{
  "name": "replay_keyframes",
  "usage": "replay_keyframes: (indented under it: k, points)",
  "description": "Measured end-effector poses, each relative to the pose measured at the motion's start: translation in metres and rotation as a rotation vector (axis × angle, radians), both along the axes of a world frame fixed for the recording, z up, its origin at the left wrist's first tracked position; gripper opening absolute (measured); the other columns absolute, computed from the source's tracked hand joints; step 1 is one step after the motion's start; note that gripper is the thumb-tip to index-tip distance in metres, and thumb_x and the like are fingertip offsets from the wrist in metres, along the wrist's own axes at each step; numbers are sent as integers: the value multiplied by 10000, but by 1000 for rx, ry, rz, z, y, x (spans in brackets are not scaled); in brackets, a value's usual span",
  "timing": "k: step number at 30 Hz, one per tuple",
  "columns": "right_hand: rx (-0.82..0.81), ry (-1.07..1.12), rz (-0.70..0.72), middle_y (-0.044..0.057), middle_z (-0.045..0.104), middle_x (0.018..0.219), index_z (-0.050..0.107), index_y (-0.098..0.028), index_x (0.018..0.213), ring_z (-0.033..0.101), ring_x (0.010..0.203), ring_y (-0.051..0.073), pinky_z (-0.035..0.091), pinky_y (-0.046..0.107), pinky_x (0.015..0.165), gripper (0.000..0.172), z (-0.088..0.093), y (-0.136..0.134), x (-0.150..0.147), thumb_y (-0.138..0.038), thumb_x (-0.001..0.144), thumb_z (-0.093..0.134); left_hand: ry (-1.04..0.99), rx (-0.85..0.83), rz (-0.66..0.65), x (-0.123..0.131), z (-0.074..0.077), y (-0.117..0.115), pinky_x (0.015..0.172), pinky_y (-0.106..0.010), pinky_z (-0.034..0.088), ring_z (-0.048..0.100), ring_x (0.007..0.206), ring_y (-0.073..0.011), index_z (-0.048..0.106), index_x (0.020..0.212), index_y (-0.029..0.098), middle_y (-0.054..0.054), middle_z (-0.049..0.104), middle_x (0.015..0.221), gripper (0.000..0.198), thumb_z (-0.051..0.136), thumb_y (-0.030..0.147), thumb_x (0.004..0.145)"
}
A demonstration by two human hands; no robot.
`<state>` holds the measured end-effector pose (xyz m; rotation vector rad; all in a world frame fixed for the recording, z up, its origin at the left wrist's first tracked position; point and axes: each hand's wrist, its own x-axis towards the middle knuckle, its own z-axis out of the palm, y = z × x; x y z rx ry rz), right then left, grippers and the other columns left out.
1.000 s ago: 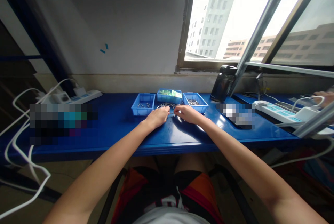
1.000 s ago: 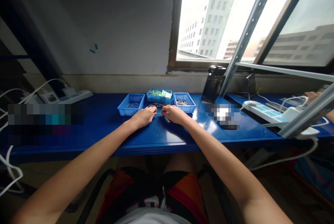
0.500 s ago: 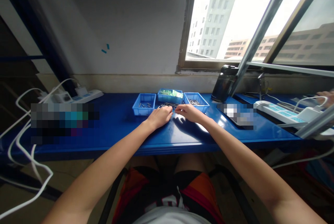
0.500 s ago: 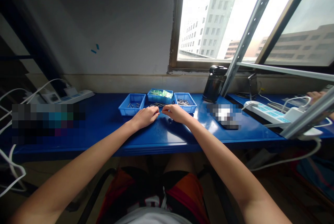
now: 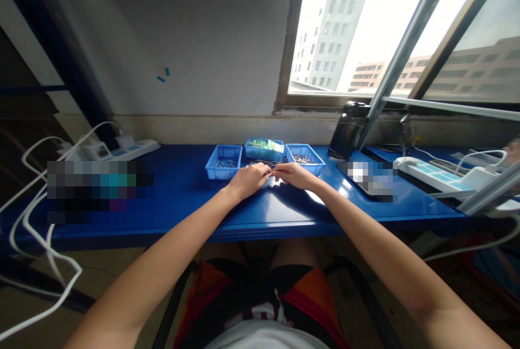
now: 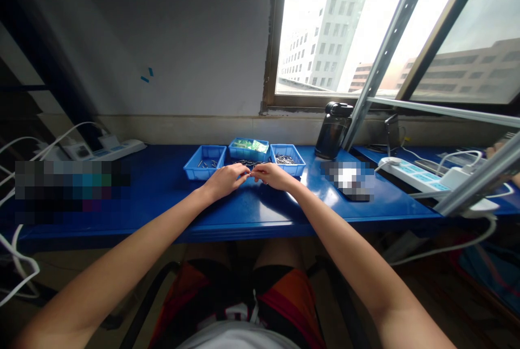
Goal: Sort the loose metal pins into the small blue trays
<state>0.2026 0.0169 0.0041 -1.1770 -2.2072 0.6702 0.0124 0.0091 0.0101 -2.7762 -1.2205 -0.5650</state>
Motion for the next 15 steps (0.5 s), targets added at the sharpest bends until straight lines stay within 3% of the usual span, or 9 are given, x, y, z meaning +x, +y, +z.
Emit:
replay_keyframes:
  k: [15]
  points:
    - [22, -21, 0, -3, 590, 640, 578, -151, 700, 440, 489, 63, 351, 191, 501, 350, 0, -1, 1, -465, 808, 467, -73, 19, -91, -1, 2, 0, 722, -240, 450, 587, 814, -150, 548, 928, 204, -17, 598, 886, 157, 426, 263, 848]
